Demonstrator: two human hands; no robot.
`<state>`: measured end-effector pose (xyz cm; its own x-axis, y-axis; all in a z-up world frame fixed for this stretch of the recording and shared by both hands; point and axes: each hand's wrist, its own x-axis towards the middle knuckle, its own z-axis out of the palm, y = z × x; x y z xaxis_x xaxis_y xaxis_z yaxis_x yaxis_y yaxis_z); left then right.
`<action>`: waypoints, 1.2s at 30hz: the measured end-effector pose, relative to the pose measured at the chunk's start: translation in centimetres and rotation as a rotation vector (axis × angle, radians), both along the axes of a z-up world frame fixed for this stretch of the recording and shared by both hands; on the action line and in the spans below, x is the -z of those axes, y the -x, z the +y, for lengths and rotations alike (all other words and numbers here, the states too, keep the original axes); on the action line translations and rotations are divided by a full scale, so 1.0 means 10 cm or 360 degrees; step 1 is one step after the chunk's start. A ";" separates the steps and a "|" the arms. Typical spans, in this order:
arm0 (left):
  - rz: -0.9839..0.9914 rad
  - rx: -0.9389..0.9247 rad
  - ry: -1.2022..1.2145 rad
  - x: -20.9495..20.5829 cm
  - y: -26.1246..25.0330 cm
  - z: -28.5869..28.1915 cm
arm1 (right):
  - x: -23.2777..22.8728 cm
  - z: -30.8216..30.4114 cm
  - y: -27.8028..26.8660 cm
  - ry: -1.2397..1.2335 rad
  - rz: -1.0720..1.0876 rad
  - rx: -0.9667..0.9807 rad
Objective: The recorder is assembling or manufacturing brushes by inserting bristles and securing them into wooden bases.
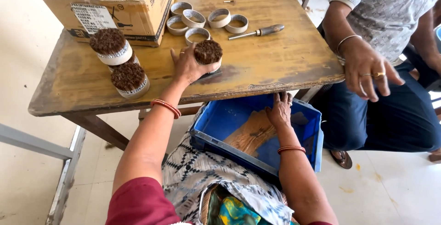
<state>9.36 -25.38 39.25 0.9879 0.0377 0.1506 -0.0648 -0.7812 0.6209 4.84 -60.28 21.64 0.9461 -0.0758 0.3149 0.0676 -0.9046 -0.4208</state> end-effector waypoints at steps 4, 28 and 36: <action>-0.0968 0.0173 0.0062 -0.30 0.13 0.09 | 0.06 0.00 0.01 0.0074 -0.0017 -0.0011; -0.0658 0.0100 0.0251 0.40 0.08 0.19 | 0.15 -0.07 0.00 0.0059 -0.0077 -0.0025; -0.1183 0.0236 0.0032 -0.19 0.14 0.15 | 0.15 -0.04 -0.02 0.0047 0.0002 0.0007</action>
<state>7.93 -23.85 41.12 0.6213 -0.0779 0.7797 -0.5755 -0.7207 0.3866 5.08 -60.68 20.09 0.9462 -0.0708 0.3158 0.0630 -0.9168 -0.3943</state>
